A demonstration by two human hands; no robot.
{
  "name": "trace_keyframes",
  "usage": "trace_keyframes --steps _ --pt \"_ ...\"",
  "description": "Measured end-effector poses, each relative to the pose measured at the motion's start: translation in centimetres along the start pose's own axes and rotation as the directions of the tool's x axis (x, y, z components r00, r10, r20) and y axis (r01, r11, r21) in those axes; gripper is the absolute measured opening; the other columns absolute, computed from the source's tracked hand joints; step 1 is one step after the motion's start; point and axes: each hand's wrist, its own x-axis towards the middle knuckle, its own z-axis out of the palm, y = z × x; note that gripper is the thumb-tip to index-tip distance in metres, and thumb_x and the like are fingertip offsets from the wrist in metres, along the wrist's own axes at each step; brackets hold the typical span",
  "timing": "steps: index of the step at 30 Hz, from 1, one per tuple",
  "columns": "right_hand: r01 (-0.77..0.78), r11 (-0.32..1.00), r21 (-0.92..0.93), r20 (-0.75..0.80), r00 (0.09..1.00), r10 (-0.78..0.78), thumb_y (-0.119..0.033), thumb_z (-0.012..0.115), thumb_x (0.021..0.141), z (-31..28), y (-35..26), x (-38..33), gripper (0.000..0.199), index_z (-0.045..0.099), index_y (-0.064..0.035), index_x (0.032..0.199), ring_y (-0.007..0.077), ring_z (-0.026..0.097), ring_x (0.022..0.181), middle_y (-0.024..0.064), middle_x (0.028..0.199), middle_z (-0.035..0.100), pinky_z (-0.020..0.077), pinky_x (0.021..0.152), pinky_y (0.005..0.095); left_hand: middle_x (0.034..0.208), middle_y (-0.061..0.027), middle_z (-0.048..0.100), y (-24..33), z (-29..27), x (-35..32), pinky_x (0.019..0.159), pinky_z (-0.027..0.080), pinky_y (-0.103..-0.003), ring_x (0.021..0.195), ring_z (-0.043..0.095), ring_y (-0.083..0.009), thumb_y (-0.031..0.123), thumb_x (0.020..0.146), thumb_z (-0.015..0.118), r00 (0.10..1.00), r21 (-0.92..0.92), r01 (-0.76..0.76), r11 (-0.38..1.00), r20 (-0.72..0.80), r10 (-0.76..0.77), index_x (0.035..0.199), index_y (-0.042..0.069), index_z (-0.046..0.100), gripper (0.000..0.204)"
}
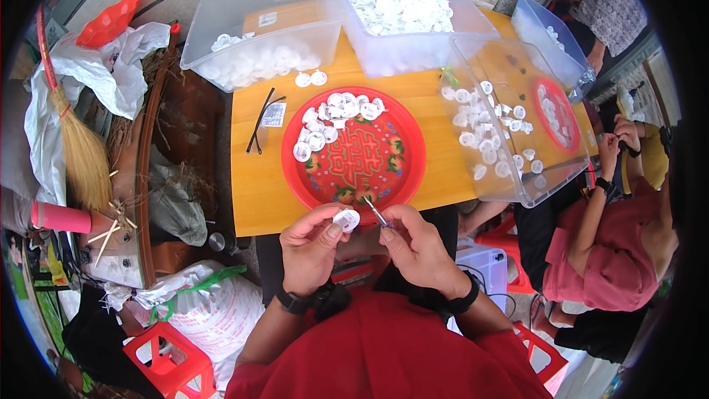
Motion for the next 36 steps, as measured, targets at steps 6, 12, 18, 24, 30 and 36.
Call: trace_keyframes --steps 6,12,18,24,30,36 --pt "0.259 0.929 -0.263 0.082 0.966 -0.246 -0.003 0.056 0.083 -0.1 1.1 -1.3 0.018 0.054 0.0008 0.101 0.0246 0.059 0.063 0.0128 0.078 0.057 0.0455 0.057 0.0302 0.107 -0.0162 0.061 0.1 0.2 0.3 0.072 0.048 -0.028 0.087 0.059 -0.0178 -0.002 0.083 0.059 1.0 -0.001 -0.025 1.0 0.013 0.025 0.107 -0.004 0.06 0.024" --pt "0.257 0.91 -0.325 0.05 0.966 -0.255 -0.002 0.057 0.081 0.1 1.3 -1.4 0.018 0.055 0.0005 0.099 0.0304 0.06 0.066 0.0154 0.08 0.059 0.0468 0.058 0.0332 0.106 -0.0154 0.061 0.2 0.5 0.2 0.072 0.048 -0.027 0.086 0.059 -0.0168 -0.003 0.083 0.059 1.0 0.014 -0.02 1.0 0.009 0.02 0.107 -0.004 0.059 0.024" --pt "0.253 0.909 -0.331 0.052 0.967 -0.25 -0.002 0.056 0.081 0.2 1.1 -1.3 0.017 0.055 0.0007 0.098 0.0298 0.059 0.066 0.0153 0.078 0.058 0.0468 0.059 0.0329 0.105 -0.0147 0.061 0.2 0.5 0.2 0.072 0.049 -0.027 0.086 0.06 -0.0164 -0.004 0.083 0.059 1.0 0.011 -0.019 1.0 0.002 0.019 0.107 -0.005 0.059 0.024" --pt "0.254 0.913 -0.32 0.074 0.967 -0.243 -0.002 0.056 0.082 0.3 1.2 -1.1 0.017 0.055 0.001 0.098 0.029 0.058 0.064 0.0152 0.076 0.056 0.0462 0.058 0.032 0.108 -0.0173 0.06 0.0 0.3 0.1 0.073 0.05 -0.028 0.087 0.06 -0.0184 -0.003 0.084 0.058 1.0 0.033 -0.031 0.999 0.003 0.031 0.107 -0.005 0.059 0.023" --pt "0.272 0.916 -0.295 0.06 0.962 -0.266 -0.002 0.055 0.082 0.4 1.0 -0.9 0.016 0.055 0.0005 0.098 0.0294 0.057 0.063 0.0148 0.074 0.056 0.0458 0.058 0.0318 0.107 -0.0146 0.061 -0.2 0.6 0.1 0.072 0.05 -0.026 0.086 0.06 -0.0155 -0.003 0.083 0.06 0.999 0.092 -0.052 0.994 -0.002 0.052 0.106 -0.004 0.06 0.023" --pt "0.271 0.81 -0.52 0.153 0.963 -0.224 -0.003 0.054 0.081 -0.2 1.0 -0.6 0.015 0.052 -0.001 0.096 0.0326 0.059 0.068 0.0142 0.076 0.056 0.0486 0.059 0.0387 0.103 -0.0128 0.062 -0.2 0.5 -0.1 0.071 0.05 -0.025 0.084 0.06 -0.014 -0.004 0.083 0.059 0.999 0.123 -0.045 0.991 -0.013 0.047 0.108 -0.004 0.058 0.026"
